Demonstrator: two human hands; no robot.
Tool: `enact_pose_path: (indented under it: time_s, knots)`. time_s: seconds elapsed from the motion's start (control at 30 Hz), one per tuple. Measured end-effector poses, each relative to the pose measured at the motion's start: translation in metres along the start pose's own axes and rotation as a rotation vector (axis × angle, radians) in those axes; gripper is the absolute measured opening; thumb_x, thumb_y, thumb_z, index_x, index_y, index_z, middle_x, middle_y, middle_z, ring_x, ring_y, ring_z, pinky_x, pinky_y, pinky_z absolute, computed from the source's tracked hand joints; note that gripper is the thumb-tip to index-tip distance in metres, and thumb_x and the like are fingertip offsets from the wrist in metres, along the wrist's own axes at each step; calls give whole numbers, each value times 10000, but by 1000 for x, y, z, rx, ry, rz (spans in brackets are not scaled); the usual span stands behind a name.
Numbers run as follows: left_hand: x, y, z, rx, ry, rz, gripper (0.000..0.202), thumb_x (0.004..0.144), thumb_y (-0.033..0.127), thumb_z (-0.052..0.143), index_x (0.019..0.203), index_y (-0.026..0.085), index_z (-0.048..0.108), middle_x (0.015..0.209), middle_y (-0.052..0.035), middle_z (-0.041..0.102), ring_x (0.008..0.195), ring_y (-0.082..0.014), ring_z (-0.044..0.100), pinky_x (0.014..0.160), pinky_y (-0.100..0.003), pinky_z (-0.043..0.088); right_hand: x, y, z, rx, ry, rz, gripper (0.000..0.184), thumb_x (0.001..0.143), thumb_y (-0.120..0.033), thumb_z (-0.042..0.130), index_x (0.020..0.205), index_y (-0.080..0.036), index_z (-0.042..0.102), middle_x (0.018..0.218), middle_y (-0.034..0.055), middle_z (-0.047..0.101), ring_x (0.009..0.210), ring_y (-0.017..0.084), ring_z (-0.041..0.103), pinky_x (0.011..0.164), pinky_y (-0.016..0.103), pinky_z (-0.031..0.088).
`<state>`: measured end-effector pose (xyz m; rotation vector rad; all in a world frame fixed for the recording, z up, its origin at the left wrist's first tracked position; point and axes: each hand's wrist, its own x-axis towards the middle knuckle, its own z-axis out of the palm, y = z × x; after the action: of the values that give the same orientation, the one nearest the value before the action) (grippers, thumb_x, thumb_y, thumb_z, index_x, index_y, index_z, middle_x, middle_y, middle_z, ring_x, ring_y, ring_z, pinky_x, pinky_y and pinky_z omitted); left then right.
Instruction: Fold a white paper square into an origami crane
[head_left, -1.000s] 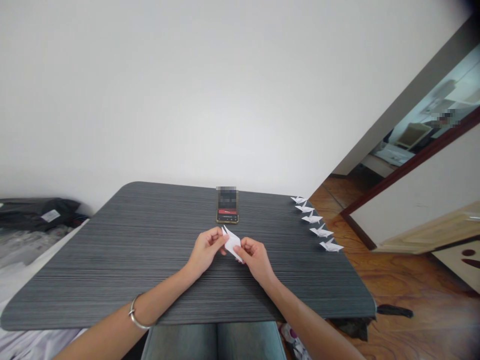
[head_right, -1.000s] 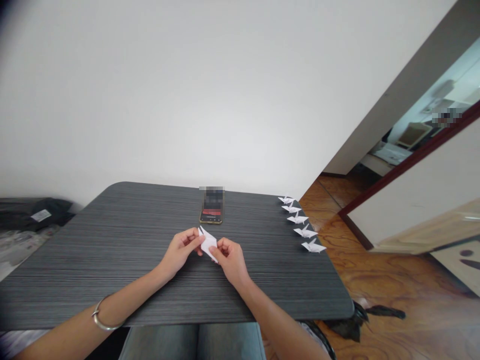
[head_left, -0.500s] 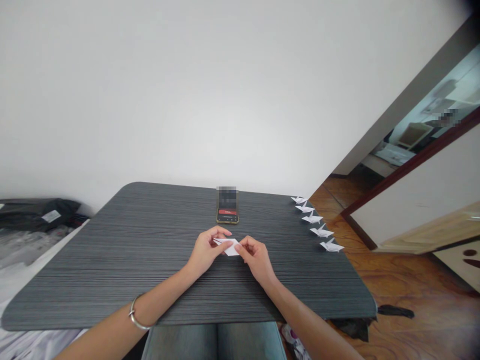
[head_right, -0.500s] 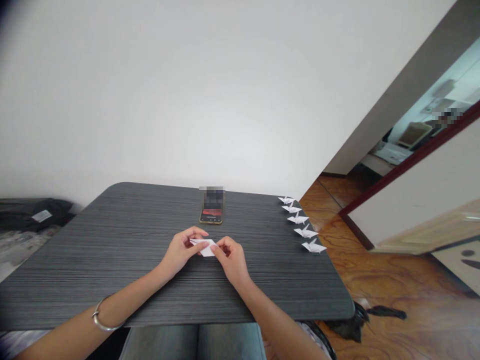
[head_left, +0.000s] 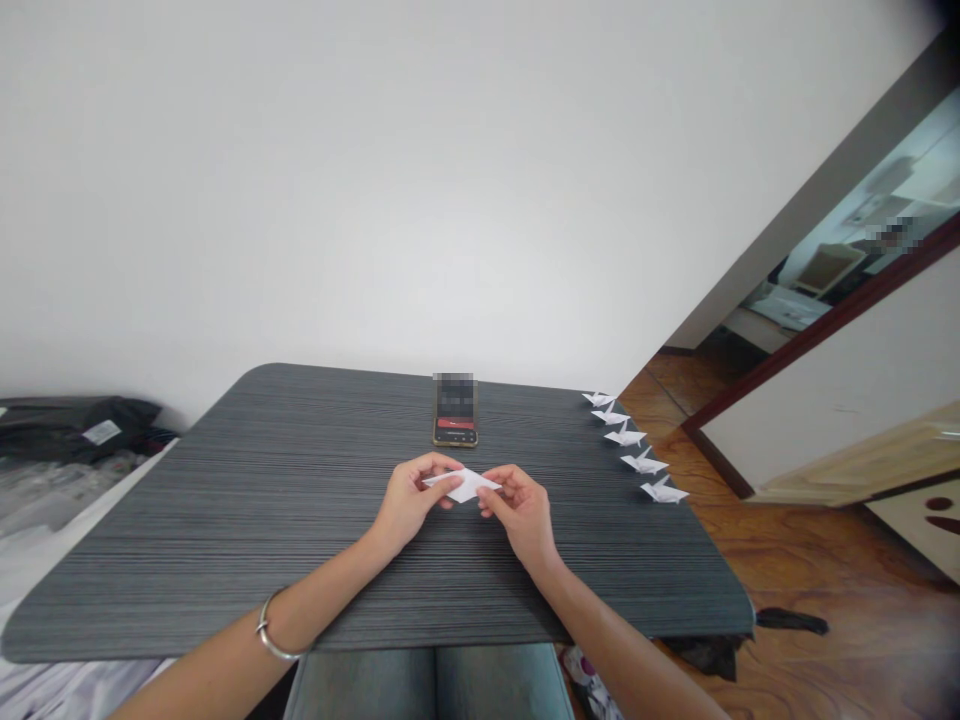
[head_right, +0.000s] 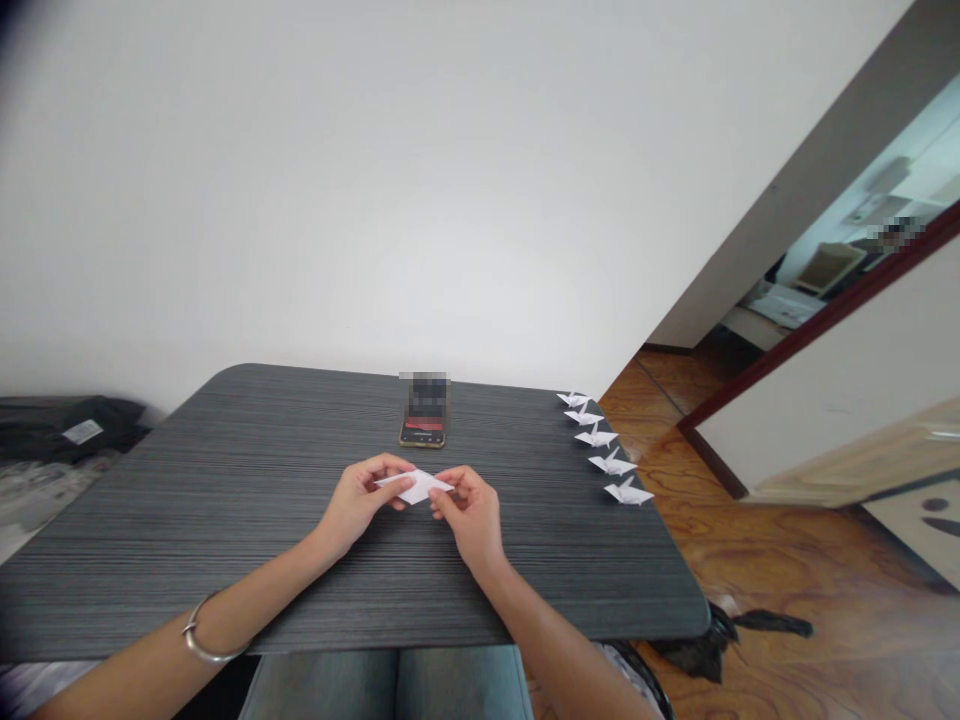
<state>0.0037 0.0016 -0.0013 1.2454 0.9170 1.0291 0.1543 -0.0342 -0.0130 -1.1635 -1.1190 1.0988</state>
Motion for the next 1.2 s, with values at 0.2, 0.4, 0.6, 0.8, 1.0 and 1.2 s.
enact_pose_path:
  time_s: [0.2, 0.4, 0.6, 0.8, 1.0, 1.2]
  knots:
    - [-1, -2, 1, 36, -56, 13, 273, 654, 273, 636, 884, 126, 634, 569, 32, 485, 557, -104, 524, 456, -198, 479, 3, 2, -2, 20, 51, -19, 156, 660, -278, 657, 742, -166, 586, 584, -9, 587, 521, 110, 537, 484, 226, 468]
    - [-1, -2, 0, 68, -77, 5, 228, 656, 280, 632, 808, 113, 599, 738, -21, 582, 574, -102, 536, 452, -192, 460, 4, 1, -2, 69, 22, 21, 172, 634, -289, 681, 691, -160, 583, 502, -28, 578, 449, 95, 515, 471, 230, 443]
    - [-1, 2, 1, 126, -130, -30, 210, 638, 296, 647, 690, 113, 560, 589, 11, 566, 439, -55, 453, 398, -158, 381, 4, -2, -2, 112, -26, 90, 222, 570, -291, 727, 643, -155, 567, 499, -20, 610, 449, 107, 551, 478, 235, 456]
    - [1, 0, -1, 196, -82, -25, 243, 677, 340, 602, 626, 113, 532, 560, 19, 540, 388, -48, 441, 387, -159, 349, 7, -1, -4, 112, -28, 143, 217, 570, -297, 724, 641, -144, 587, 531, -2, 635, 491, 117, 588, 465, 216, 469]
    - [0, 3, -2, 288, -65, 15, 242, 679, 352, 591, 615, 123, 544, 539, 28, 524, 392, -56, 433, 388, -162, 338, 9, 1, -7, 118, -35, 201, 248, 560, -335, 721, 623, -131, 596, 527, 18, 646, 503, 136, 609, 454, 220, 478]
    - [0, 3, -2, 313, -79, 18, 233, 699, 343, 577, 639, 120, 546, 558, 24, 531, 399, -53, 436, 392, -159, 345, 8, -2, -7, 118, -40, 173, 248, 587, -340, 704, 638, -132, 580, 541, 19, 646, 517, 136, 618, 437, 202, 471]
